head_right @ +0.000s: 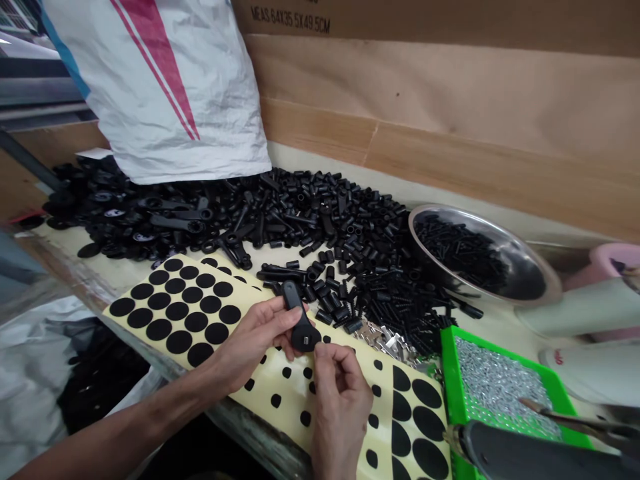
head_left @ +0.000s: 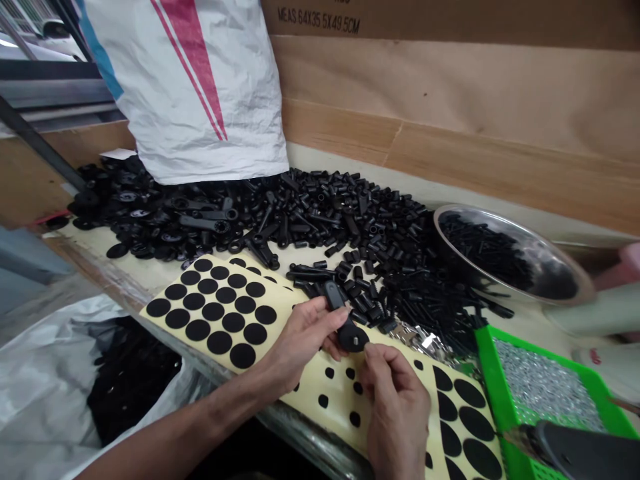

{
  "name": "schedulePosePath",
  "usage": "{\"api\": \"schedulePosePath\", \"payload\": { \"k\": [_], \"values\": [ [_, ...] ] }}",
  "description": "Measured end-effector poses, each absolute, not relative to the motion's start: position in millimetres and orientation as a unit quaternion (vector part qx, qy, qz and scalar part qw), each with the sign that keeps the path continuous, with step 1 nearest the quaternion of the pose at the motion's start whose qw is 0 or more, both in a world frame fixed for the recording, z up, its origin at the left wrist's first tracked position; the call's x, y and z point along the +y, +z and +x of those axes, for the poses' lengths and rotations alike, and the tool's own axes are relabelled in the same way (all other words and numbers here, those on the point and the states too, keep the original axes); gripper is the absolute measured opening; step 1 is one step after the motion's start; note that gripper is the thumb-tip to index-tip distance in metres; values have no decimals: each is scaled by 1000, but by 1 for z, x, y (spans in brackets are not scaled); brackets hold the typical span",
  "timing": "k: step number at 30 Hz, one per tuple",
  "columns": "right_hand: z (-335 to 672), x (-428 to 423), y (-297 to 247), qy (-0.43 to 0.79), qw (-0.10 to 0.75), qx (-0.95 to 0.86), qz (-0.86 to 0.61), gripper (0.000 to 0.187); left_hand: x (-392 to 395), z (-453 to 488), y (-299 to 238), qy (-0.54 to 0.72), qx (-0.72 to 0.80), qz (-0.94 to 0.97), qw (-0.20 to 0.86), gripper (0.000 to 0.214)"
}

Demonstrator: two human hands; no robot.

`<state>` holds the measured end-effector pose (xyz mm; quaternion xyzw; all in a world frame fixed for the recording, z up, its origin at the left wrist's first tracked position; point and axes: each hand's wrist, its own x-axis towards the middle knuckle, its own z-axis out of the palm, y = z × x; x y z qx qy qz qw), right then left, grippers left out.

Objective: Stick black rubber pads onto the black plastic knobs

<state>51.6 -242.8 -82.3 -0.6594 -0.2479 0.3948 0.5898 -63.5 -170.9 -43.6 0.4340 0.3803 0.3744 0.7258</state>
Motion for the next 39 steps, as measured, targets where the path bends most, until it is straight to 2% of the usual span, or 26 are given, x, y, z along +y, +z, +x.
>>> {"api": "schedulePosePath", "payload": {
  "k": [5, 11, 15, 18, 21, 23, 25, 26, 29, 31, 36, 39],
  "values": [
    [52, -242, -79, 374, 579, -268, -673, 35, -174, -69, -44, 373, 373, 439, 727, 25],
    [47, -242, -71, 372, 595, -251, -666, 33, -178, -72, -44, 366, 384, 432, 730, 35],
    [41, -243, -68, 344, 588, -264, -683, 29, -181, -69, -45, 380, 383, 436, 720, 30],
    [40, -242, -73, 285, 550, -333, -711, 28, -185, -69, -48, 407, 386, 451, 694, 27],
    [48, -241, -78, 177, 468, -434, -749, 30, -186, -74, -51, 423, 397, 459, 673, 28],
    [58, -241, -78, 139, 412, -442, -784, 39, -186, -80, -50, 419, 403, 451, 677, 29],
    [67, -241, -76, 167, 401, -419, -798, 54, -186, -86, -47, 403, 402, 446, 691, 29],
    [70, -241, -74, 205, 423, -410, -782, 57, -187, -88, -45, 393, 400, 445, 698, 29],
    [62, -244, -68, 350, 530, -388, -668, 41, -191, -87, -38, 371, 385, 445, 718, 27],
    [47, -248, -64, 394, 559, -391, -616, 35, -196, -85, -34, 376, 377, 448, 718, 27],
    [26, -260, -65, 419, 510, -456, -598, 30, -208, -130, -22, 373, 425, 471, 677, 27],
    [29, -260, -72, 346, 477, -516, -622, 27, -220, -212, -12, 330, 512, 550, 570, 29]
  ]
}}
